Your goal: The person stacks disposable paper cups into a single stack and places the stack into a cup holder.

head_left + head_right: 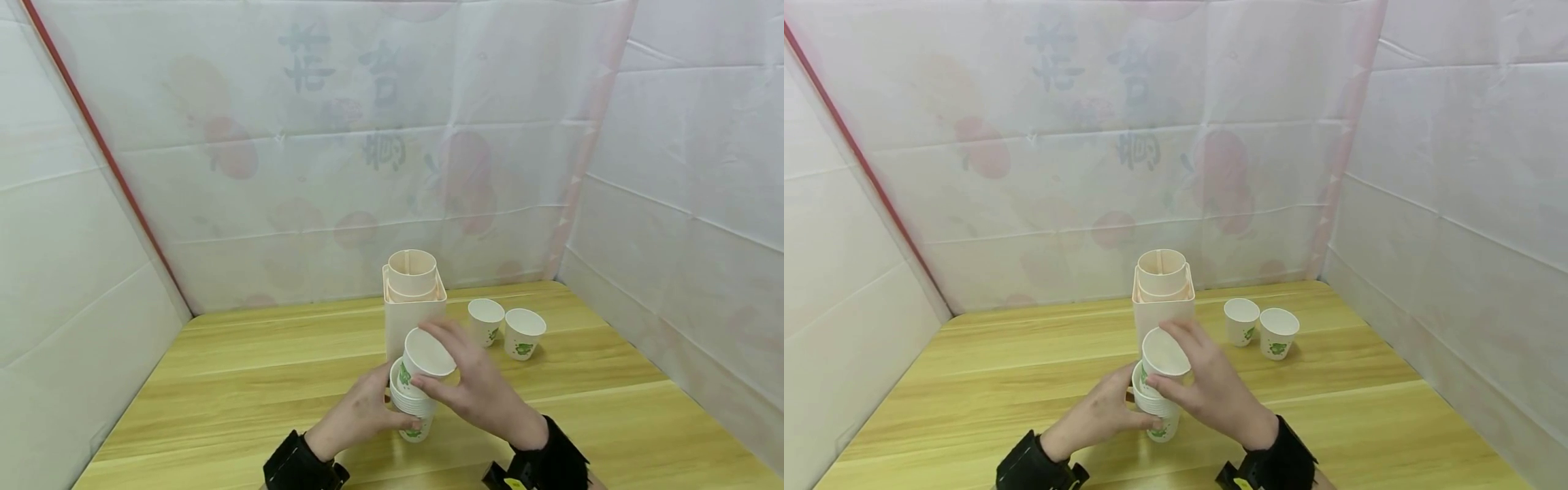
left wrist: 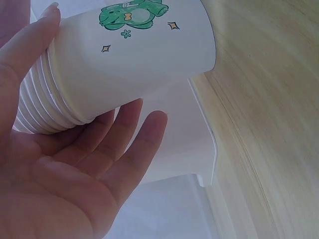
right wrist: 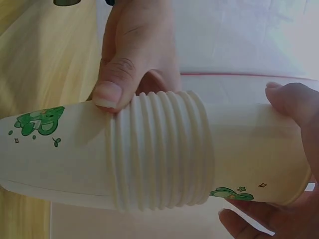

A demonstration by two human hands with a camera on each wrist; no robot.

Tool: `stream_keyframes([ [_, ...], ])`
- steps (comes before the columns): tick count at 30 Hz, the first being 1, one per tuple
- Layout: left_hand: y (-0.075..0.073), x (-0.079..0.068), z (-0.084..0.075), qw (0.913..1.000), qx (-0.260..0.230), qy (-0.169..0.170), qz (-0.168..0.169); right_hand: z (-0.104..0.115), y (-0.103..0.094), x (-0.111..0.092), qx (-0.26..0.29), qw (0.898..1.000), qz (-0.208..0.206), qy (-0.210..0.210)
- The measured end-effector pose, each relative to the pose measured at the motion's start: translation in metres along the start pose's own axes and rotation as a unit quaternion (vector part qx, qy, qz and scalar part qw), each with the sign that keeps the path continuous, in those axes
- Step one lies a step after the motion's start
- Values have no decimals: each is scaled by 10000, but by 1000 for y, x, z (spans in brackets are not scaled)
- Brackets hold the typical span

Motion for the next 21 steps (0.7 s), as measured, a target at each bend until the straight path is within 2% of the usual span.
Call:
stream_keyframes([
  [11,0,0,-1,9998,185,-58,25,-4,12,-2,-59,9993,347,-116],
  [21,0,-2,0,9995,189,-240,14,-10,19,-6,-37,9959,884,176],
])
Point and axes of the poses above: each hand's wrist, its own x-axis towards the middle knuckle, its own y-axis out of the palm, z = x × y, the point moved 2 cm from there along x, towards the middle knuckle, and after that the axes turned 9 degrees about y, right-handed, at the moved point
